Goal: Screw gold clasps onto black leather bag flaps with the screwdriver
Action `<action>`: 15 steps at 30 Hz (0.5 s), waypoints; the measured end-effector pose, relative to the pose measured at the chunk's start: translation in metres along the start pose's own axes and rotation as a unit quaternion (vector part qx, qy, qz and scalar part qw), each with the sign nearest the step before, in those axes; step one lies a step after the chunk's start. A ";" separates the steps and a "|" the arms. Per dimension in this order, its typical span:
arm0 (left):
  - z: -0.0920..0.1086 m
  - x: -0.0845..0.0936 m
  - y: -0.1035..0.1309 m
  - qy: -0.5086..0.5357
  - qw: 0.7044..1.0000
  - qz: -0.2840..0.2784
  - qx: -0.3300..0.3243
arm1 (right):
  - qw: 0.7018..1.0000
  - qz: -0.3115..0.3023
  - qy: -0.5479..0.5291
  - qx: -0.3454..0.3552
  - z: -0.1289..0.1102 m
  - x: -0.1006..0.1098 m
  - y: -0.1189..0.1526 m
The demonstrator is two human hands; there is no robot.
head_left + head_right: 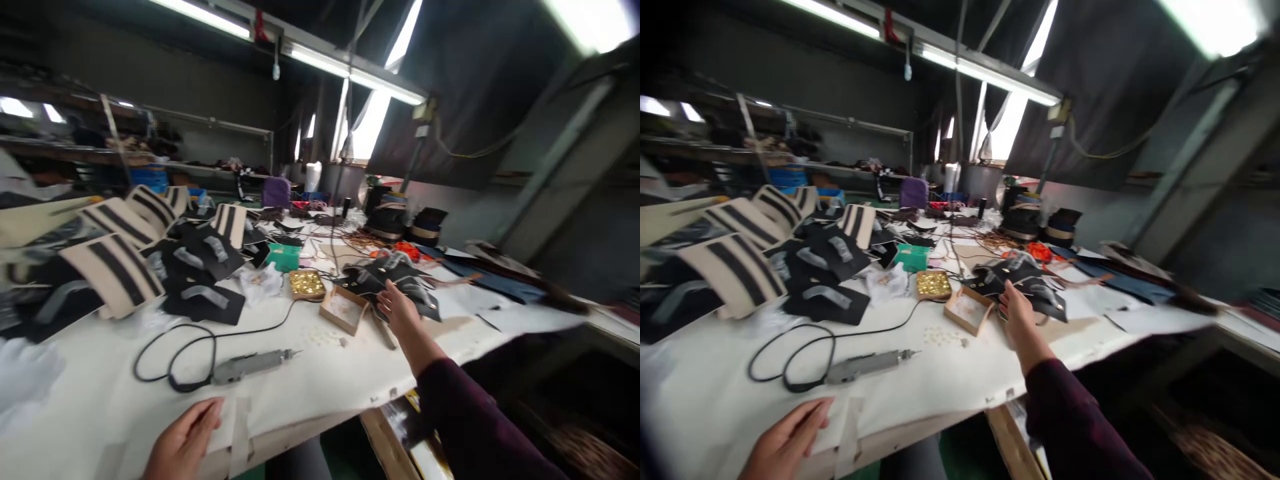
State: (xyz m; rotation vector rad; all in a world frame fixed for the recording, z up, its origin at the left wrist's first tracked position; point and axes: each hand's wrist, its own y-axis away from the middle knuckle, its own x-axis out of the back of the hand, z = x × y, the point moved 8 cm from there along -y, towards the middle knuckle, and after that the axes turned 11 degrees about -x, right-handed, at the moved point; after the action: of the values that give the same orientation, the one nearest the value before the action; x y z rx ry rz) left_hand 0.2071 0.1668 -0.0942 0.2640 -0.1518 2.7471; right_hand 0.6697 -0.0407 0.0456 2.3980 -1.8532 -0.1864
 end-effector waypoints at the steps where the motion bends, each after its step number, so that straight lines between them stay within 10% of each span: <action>1: 0.001 -0.002 -0.001 0.011 1.000 -0.016 -0.007 | 1.000 -0.019 0.013 -0.017 0.020 -0.015 0.011; 5: 0.005 -0.010 -0.007 0.006 0.996 -0.068 -0.051 | 0.959 -0.231 0.166 -0.007 0.086 -0.112 0.094; 8: -0.001 -0.013 -0.008 -0.003 0.994 -0.096 -0.061 | 0.892 -0.361 0.252 0.102 0.089 -0.200 0.155; 15: -0.021 -0.010 -0.009 -0.018 0.995 -0.089 -0.048 | 0.817 -0.323 0.391 0.275 0.075 -0.398 0.152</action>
State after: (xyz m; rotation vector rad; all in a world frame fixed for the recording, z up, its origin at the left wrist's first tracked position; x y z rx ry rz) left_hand 0.2163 0.1744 -0.1166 0.2860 -0.2568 2.5508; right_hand 0.4134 0.3056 0.0080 2.6871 -0.7318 1.2484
